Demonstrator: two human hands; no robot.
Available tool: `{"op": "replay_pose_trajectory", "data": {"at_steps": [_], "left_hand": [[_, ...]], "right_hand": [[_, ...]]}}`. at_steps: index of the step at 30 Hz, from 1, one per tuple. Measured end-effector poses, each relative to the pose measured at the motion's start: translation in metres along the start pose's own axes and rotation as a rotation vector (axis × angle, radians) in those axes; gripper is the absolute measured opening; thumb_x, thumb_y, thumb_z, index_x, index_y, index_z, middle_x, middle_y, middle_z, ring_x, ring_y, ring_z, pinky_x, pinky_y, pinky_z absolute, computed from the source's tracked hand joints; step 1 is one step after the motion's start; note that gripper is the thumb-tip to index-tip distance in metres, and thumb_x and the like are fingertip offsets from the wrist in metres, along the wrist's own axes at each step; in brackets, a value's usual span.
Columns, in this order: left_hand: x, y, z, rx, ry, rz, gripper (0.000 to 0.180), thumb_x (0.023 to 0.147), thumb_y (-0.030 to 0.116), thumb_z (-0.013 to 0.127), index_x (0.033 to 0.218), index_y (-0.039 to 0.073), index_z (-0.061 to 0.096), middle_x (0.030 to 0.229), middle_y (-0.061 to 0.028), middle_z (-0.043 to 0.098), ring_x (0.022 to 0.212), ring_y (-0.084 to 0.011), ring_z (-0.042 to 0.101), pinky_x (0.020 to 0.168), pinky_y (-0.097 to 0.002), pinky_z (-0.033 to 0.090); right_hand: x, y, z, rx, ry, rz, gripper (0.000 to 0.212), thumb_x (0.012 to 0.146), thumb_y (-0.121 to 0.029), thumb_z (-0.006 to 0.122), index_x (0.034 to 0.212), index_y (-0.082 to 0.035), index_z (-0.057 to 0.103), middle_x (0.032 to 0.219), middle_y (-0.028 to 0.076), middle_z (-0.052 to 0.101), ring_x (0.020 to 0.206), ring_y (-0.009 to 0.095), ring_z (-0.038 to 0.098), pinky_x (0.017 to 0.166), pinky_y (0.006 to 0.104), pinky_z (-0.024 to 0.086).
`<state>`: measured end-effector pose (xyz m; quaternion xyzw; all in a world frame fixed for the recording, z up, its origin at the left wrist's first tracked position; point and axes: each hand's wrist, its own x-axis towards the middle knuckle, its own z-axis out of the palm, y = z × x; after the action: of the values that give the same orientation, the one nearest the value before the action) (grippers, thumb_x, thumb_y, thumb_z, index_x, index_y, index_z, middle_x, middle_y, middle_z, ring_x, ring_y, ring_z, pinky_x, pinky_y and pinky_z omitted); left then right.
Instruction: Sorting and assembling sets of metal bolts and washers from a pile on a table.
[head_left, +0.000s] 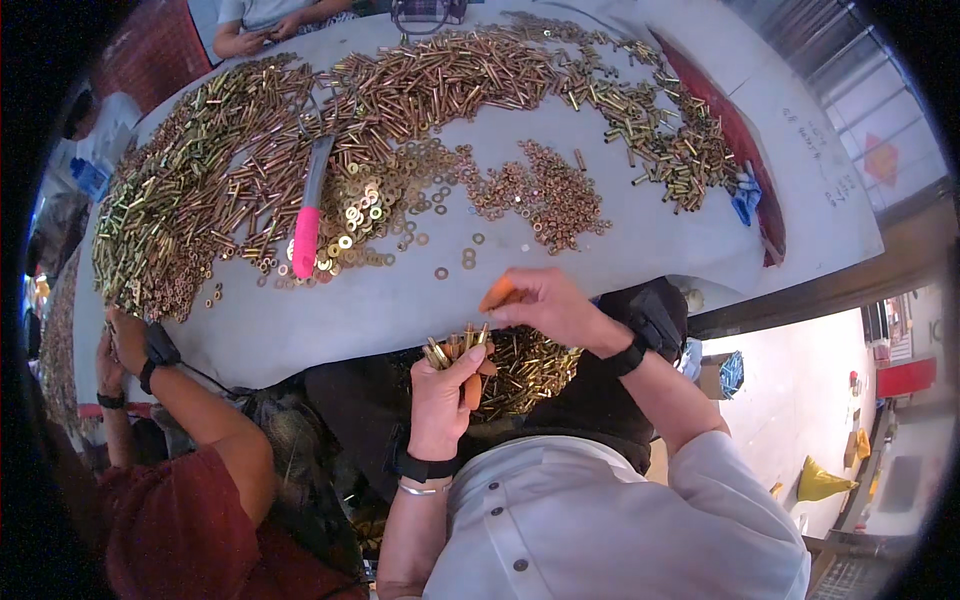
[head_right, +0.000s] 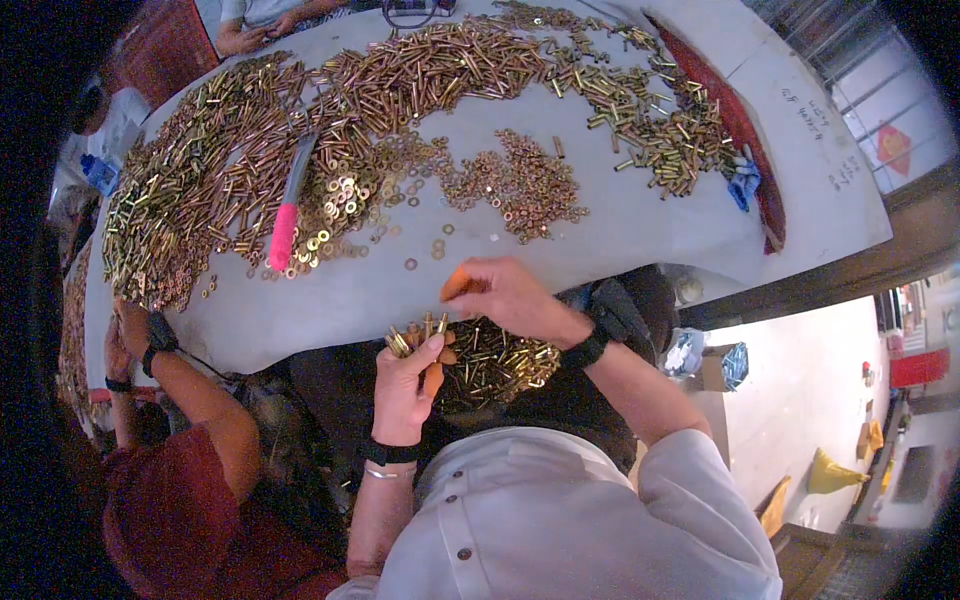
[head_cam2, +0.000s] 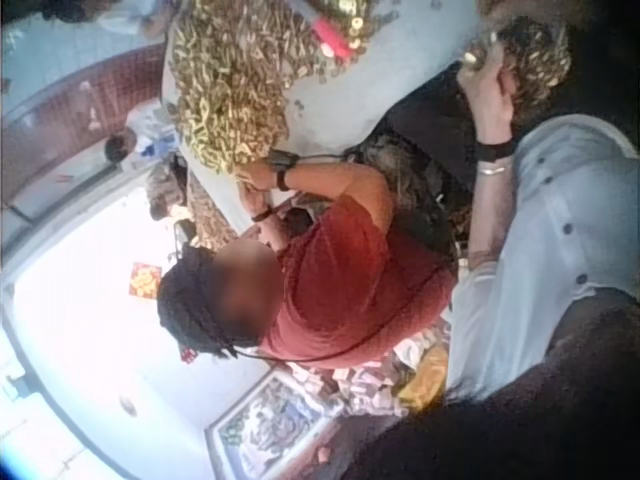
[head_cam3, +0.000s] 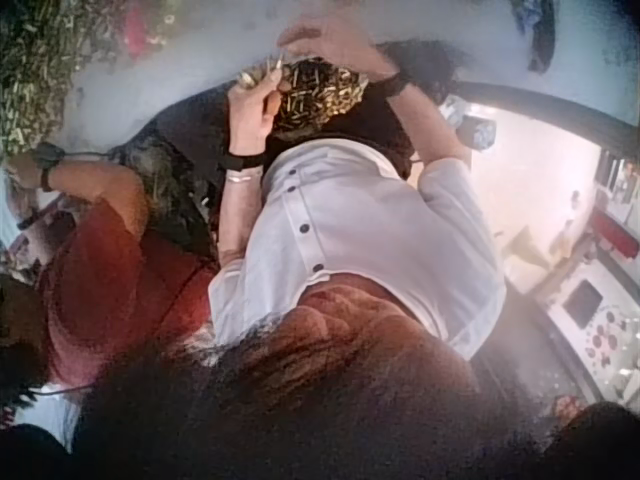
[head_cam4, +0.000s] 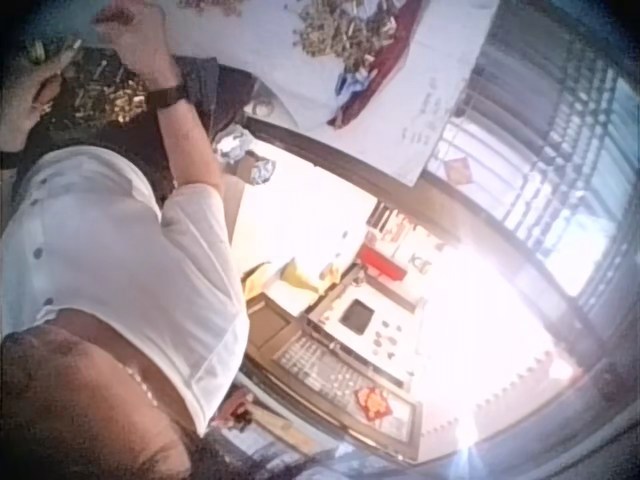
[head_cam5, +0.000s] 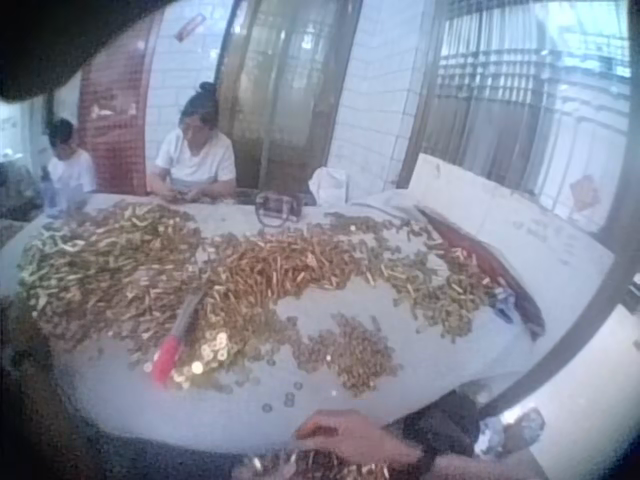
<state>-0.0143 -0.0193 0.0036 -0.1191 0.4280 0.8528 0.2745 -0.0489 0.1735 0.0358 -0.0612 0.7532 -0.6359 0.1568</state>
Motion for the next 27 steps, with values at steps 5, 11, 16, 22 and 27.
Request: {"op": "replay_pose_trajectory", "data": {"at_steps": [5, 11, 16, 22, 27], "left_hand": [[-0.002, -0.003, 0.004, -0.026, -0.014, 0.017, 0.018, 0.081, 0.006, 0.069, 0.096, -0.002, 0.064, 0.083, -0.0077, 0.066, 0.062, -0.0111, 0.059, 0.050, -0.0206, 0.042], [-0.004, -0.004, 0.004, 0.030, -0.034, 0.037, 0.017, 0.080, 0.005, 0.070, 0.094, -0.002, 0.064, 0.081, -0.0076, 0.066, 0.060, -0.0110, 0.060, 0.047, -0.0198, 0.042], [-0.006, -0.003, 0.009, 0.085, -0.041, 0.057, 0.013, 0.080, 0.005, 0.070, 0.089, -0.003, 0.065, 0.072, -0.0078, 0.065, 0.047, -0.0069, 0.051, 0.037, -0.0188, 0.033], [-0.006, -0.007, 0.011, 0.047, -0.054, 0.037, 0.011, 0.080, 0.004, 0.069, 0.087, -0.003, 0.066, 0.071, -0.0093, 0.066, 0.042, -0.0060, 0.047, 0.035, -0.0192, 0.031], [-0.007, -0.007, 0.015, 0.038, -0.012, 0.022, 0.010, 0.080, 0.004, 0.069, 0.085, -0.004, 0.066, 0.068, -0.0102, 0.065, 0.039, -0.0061, 0.045, 0.035, -0.0195, 0.031]], "right_hand": [[-0.007, -0.002, 0.000, 0.121, -0.081, 0.039, 0.016, 0.085, -0.003, 0.062, 0.101, 0.001, 0.064, 0.088, 0.004, 0.064, 0.079, 0.008, 0.059, 0.071, 0.0233, 0.050], [-0.012, -0.004, -0.001, 0.051, -0.075, 0.034, 0.015, 0.084, -0.008, 0.063, 0.096, 0.001, 0.064, 0.080, 0.002, 0.063, 0.071, 0.007, 0.057, 0.065, 0.0225, 0.048], [-0.016, -0.009, -0.001, -0.057, -0.057, 0.090, 0.014, 0.085, -0.013, 0.064, 0.091, 0.000, 0.064, 0.069, -0.001, 0.058, 0.059, 0.005, 0.052, 0.053, 0.0219, 0.043], [-0.019, -0.009, -0.002, -0.167, -0.050, 0.198, 0.017, 0.086, -0.020, 0.065, 0.084, -0.003, 0.062, 0.065, -0.004, 0.052, 0.055, 0.003, 0.046, 0.048, 0.0200, 0.037], [-0.020, -0.004, -0.002, -0.137, -0.049, 0.156, 0.027, 0.087, -0.028, 0.065, 0.081, -0.002, 0.062, 0.059, -0.002, 0.053, 0.050, 0.006, 0.050, 0.044, 0.0238, 0.041]]}}
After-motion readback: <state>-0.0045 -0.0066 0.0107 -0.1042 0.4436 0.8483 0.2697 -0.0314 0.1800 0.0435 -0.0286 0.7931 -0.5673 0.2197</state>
